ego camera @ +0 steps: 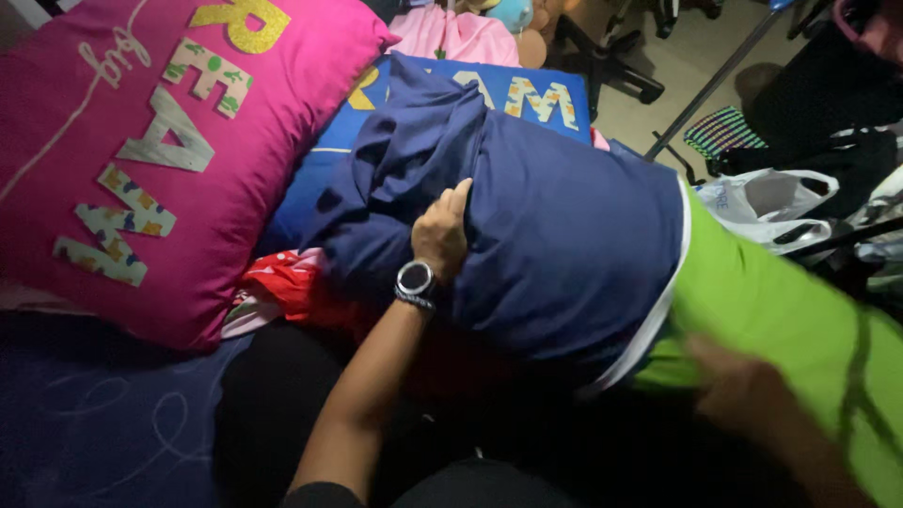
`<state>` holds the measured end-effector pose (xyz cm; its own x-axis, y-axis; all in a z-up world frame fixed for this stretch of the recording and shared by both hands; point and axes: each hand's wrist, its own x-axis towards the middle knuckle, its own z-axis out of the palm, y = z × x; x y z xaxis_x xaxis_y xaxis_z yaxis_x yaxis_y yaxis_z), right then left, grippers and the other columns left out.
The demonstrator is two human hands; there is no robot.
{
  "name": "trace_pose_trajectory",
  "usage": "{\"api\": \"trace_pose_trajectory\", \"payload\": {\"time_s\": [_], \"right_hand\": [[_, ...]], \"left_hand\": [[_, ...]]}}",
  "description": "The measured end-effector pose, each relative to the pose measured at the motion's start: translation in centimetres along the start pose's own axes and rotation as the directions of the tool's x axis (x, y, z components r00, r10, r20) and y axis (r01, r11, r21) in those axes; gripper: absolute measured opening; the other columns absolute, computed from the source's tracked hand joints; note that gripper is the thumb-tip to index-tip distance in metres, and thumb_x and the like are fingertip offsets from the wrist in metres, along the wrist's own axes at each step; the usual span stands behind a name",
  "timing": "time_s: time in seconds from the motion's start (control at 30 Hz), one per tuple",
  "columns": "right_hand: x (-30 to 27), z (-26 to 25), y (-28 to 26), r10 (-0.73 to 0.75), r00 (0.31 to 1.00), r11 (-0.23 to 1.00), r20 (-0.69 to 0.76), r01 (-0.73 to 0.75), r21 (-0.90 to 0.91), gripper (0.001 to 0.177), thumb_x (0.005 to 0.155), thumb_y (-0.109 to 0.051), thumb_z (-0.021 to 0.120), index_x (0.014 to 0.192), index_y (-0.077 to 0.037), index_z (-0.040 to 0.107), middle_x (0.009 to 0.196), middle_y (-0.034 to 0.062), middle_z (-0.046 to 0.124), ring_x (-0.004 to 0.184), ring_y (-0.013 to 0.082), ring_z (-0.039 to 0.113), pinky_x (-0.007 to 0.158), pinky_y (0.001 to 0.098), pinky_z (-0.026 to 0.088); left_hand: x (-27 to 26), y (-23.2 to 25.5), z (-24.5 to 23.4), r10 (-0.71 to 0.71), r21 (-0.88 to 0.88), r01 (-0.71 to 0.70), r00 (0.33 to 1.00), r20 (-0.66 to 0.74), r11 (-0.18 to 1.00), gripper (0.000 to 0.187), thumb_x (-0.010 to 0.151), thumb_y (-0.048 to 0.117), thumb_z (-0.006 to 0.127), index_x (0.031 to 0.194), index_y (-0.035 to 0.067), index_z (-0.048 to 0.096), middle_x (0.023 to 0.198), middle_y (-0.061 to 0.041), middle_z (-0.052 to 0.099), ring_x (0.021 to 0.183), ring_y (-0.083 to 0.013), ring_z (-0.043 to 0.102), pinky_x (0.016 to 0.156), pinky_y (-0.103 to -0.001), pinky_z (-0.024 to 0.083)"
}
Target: The person inserts a green pillow into a navy blue pillowcase on a bed. They align the corners, push the pillow into the case, and smooth the fabric to fit the case around the pillow.
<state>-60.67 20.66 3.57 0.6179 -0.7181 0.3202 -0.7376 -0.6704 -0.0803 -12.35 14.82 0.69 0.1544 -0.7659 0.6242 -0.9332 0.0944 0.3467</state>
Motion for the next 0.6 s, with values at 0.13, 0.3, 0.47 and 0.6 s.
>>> {"api": "trace_pose_trajectory", "payload": {"time_s": [0.13, 0.3, 0.47, 0.6], "right_hand": [[1.2, -2.0, -9.2, 0.146, 0.654, 0.986, 0.742, -0.155, -0.058, 0.074, 0.076, -0.024, 0.074, 0.145, -0.026, 0.048, 0.104, 0.0153, 0.072, 0.091, 0.0359, 0.072, 0.082, 0.0463, 0.059], [6.6, -2.4, -17.6, -0.155, 0.324, 0.979, 0.933, 0.178, 0.101, 0.047, 0.095, -0.053, 0.066, 0.112, -0.009, 0.065, 0.093, 0.0196, 0.07, 0.087, 0.0412, 0.069, 0.079, 0.053, 0.055], [22.8, -0.1, -18.4, -0.336, 0.824, 0.918, 0.457, 0.178, 0.354, 0.021, 0.085, -0.035, 0.071, 0.09, -0.014, 0.068, 0.086, 0.0123, 0.074, 0.079, 0.0372, 0.071, 0.067, 0.0497, 0.054], [33.8, 4.4, -20.8, -0.415, 0.909, 0.793, -0.041, 0.383, 0.473, 0.018, 0.092, -0.016, 0.064, 0.107, -0.007, 0.067, 0.103, 0.0138, 0.07, 0.095, 0.035, 0.07, 0.08, 0.0412, 0.056]], "left_hand": [[2.4, -1.0, -0.5, 0.204, -0.131, -0.235, 0.955, -0.214, 0.963, 0.029, 0.086, 0.001, 0.061, 0.111, 0.014, 0.067, 0.089, -0.004, 0.068, 0.081, -0.0252, 0.068, 0.07, -0.038, 0.056], [4.7, 0.2, -1.4, 0.341, -0.254, -0.381, 0.921, -0.188, 0.889, 0.024, 0.08, 0.0, 0.06, 0.098, 0.015, 0.067, 0.087, -0.005, 0.067, 0.085, -0.0269, 0.068, 0.072, -0.039, 0.055], [2.7, 0.1, 0.5, 0.406, -0.243, -0.407, 0.912, -0.057, 0.881, 0.016, 0.078, 0.008, 0.067, 0.094, 0.011, 0.068, 0.081, -0.01, 0.066, 0.079, -0.0298, 0.067, 0.069, -0.041, 0.053], [0.2, -2.7, 3.3, 0.126, -0.304, -0.096, 0.989, 0.08, 0.948, 0.005, 0.077, 0.012, 0.069, 0.081, 0.012, 0.066, 0.087, -0.012, 0.071, 0.089, -0.03, 0.07, 0.078, -0.04, 0.054]]}}
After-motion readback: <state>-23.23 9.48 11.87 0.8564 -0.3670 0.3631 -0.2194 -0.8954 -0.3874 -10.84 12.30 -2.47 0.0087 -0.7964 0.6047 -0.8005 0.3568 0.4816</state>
